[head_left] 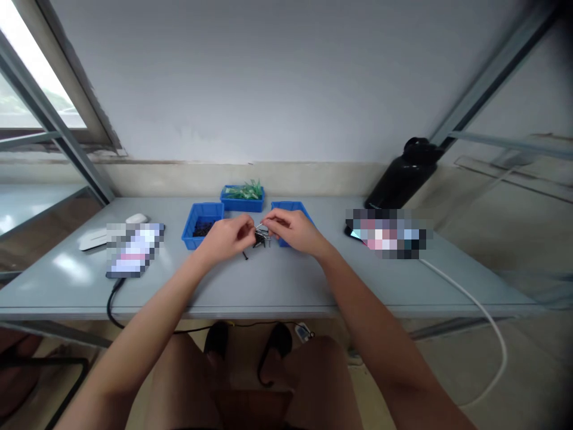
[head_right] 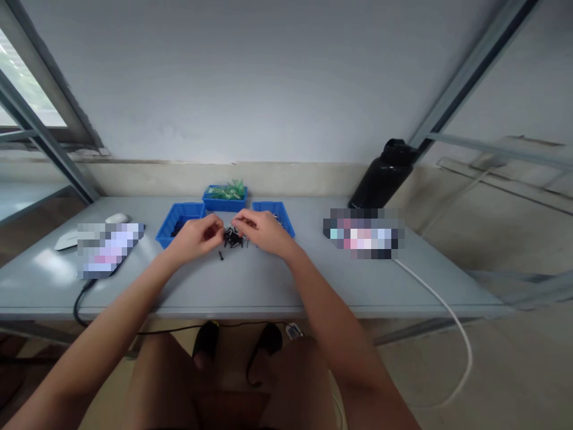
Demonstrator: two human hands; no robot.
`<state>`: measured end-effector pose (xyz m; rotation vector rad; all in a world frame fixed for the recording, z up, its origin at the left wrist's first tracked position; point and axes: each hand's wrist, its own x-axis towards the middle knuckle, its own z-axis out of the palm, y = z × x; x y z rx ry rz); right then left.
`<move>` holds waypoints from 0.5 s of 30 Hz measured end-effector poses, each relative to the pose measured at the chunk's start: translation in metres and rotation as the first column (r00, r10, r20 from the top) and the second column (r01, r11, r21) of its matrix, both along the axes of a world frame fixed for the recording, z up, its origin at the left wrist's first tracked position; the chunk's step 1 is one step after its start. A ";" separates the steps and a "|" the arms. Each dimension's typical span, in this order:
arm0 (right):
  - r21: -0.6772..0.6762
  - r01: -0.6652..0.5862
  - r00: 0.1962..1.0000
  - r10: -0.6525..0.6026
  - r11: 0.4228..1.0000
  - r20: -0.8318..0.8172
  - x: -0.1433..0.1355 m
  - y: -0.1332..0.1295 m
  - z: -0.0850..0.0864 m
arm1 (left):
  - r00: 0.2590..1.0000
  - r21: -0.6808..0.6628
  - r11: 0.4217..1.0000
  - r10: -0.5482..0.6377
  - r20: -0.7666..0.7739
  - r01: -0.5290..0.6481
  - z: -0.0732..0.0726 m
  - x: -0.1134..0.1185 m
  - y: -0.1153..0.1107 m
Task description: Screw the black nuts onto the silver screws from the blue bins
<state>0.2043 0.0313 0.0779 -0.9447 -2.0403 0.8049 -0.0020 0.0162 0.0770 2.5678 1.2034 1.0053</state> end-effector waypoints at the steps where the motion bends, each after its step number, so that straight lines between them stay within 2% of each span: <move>1: 0.029 0.016 1.000 -0.015 0.999 -0.004 0.000 0.000 0.000 | 1.000 0.002 1.000 0.003 0.026 -0.003 0.000 0.000 0.001; 7: 0.160 0.067 0.998 -0.070 0.985 0.011 -0.002 0.005 -0.005 | 0.995 -0.015 0.999 -0.041 0.087 0.042 -0.004 -0.003 0.008; 10: 0.172 0.089 0.996 -0.093 0.981 0.014 -0.004 0.010 -0.012 | 0.997 -0.016 0.999 -0.051 0.066 0.052 -0.009 -0.005 0.013; 15: 0.170 0.116 0.991 -0.125 0.979 0.048 -0.007 0.010 -0.021 | 0.996 -0.014 1.000 0.006 0.091 -0.005 -0.016 -0.009 0.016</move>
